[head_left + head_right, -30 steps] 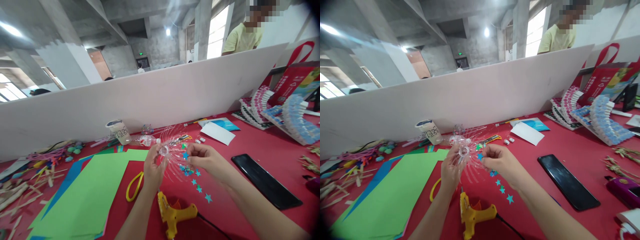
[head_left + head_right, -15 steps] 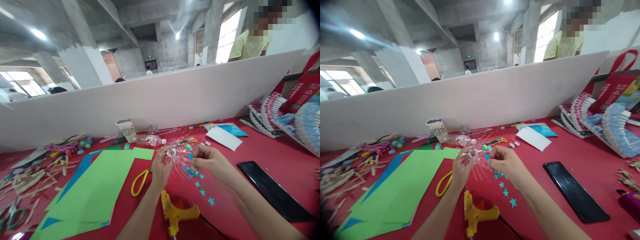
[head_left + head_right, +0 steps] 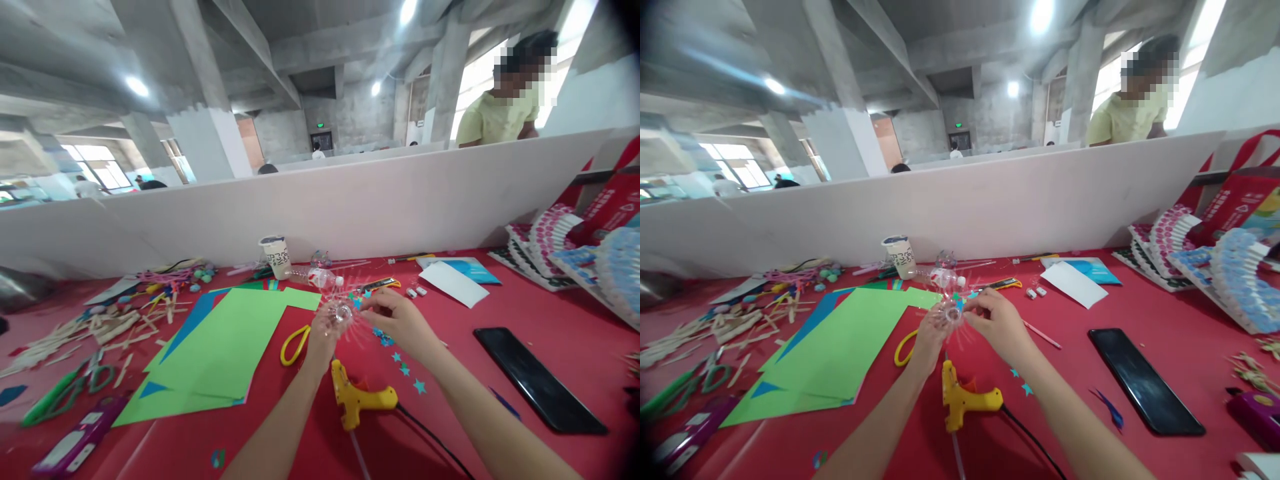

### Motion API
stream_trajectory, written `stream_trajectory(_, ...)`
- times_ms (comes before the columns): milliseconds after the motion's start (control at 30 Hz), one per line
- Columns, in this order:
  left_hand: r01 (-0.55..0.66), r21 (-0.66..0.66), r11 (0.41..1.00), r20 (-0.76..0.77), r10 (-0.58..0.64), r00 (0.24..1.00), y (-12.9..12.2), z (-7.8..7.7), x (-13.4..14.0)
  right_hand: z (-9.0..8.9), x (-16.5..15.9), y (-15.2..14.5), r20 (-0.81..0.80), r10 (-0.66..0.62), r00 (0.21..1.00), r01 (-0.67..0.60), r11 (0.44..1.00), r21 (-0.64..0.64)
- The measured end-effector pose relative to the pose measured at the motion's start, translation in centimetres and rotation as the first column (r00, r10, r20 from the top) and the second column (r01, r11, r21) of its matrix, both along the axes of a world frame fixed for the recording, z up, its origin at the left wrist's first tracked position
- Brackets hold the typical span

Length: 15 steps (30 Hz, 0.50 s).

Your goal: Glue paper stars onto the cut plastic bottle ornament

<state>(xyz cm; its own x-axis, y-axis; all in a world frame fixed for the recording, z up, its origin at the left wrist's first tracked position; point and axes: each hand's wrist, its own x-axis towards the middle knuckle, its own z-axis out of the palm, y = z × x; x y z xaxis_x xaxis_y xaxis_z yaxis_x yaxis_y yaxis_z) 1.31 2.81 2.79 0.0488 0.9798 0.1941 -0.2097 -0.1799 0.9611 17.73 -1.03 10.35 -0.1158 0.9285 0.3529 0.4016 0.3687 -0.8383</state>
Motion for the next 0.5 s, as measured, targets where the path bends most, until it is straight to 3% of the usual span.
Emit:
stream_trajectory(367, -0.03, -0.023, 0.999, 0.086, 0.032, 0.996, -3.0, 0.8, -0.8, 1.8, 0.6, -4.1, 0.004, -0.033, 0.999, 0.031, 0.979, 0.202)
stream_trajectory(500, 0.007, -0.008, 1.0, 0.091, -0.006, 0.996, -3.6, 1.2, -0.8, 1.7, 0.1, -5.1, 0.065, -0.048, 0.997, 0.021, 0.935, 0.355)
